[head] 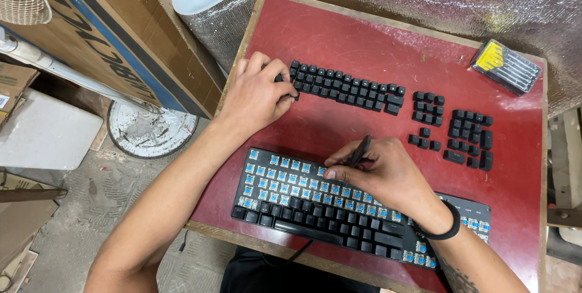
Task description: The person uses a keycap puller to remove black keycaps from a mechanical keyboard and places them on the table. They then pick up keycaps from the table and press them onto the keyboard switches, repeating this process throughout the clip.
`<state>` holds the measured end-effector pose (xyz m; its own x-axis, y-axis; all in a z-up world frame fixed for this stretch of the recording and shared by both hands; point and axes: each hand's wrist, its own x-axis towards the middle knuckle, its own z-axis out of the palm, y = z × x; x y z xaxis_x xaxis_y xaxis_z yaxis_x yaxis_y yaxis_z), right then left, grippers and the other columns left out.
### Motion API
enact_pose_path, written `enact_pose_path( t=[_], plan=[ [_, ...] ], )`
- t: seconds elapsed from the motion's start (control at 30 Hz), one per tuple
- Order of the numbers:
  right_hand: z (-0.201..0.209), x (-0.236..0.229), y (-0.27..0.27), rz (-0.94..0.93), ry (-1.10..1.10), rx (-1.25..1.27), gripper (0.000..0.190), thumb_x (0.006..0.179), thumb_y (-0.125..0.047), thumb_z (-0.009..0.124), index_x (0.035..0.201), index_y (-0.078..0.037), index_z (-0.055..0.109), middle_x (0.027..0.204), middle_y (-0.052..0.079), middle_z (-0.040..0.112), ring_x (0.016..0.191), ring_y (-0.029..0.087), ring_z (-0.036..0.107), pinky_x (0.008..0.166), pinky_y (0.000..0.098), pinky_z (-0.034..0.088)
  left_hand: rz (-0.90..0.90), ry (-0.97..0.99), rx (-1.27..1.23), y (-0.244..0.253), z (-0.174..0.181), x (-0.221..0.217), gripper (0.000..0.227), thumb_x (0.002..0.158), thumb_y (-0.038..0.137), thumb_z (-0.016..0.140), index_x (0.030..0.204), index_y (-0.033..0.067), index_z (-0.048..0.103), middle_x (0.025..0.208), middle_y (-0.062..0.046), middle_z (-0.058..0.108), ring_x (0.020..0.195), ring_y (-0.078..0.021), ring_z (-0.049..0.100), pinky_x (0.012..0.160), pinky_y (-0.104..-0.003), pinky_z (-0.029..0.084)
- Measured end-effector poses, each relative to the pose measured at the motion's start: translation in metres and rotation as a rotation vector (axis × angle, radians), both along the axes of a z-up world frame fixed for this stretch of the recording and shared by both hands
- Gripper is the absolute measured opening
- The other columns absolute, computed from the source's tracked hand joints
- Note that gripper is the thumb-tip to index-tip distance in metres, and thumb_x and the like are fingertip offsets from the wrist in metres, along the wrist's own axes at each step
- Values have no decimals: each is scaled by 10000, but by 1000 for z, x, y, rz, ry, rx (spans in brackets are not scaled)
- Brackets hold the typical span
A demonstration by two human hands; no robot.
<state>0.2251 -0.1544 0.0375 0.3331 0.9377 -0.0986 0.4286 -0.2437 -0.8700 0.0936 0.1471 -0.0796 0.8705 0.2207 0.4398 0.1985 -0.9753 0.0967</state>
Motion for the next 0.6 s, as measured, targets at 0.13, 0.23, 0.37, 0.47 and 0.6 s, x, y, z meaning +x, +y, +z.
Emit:
enact_pose_path(
  t=[0.13,0.23,0.37,0.47,0.6],
  plan=[
    [0,0,0,-1,4,3,179,934,-205,1027,1067,-86,1015,843,122,994,865,238,948,856,401,732,7,-8,14,1,3,0,116,928,384,958,992,321,886,1214,78,654,1335,-264,559,1088,-491,445],
    [0,1,0,0,7,10,174,936,-179,1020,1078,-80,1011,845,126,989,871,244,949,854,398,745,4,-6,-4,1,4,2,98,927,356,952,997,327,889,1227,79,659,1343,-268,558,1096,-489,444],
    [4,2,1,3,5,32,192,933,-154,1015,1102,-64,1000,864,144,984,884,265,950,869,412,753,16,-9,-3,0,6,2,111,920,356,957,1002,329,888,1228,79,661,1337,-264,556,1094,-488,436],
    [7,1,0,-3,22,51,219,928,-120,1009,1133,-46,984,892,154,978,921,267,940,899,428,752,16,-21,-3,-1,9,-1,128,922,357,963,1018,321,886,1236,73,670,1333,-267,564,1092,-492,438],
    [10,-2,2,71,46,74,213,1033,-97,889,1224,-66,979,939,162,990,949,265,937,889,415,739,9,-115,-30,-11,22,-19,162,954,369,968,1073,287,892,1248,55,678,1307,-272,576,1037,-490,444]
  ],
)
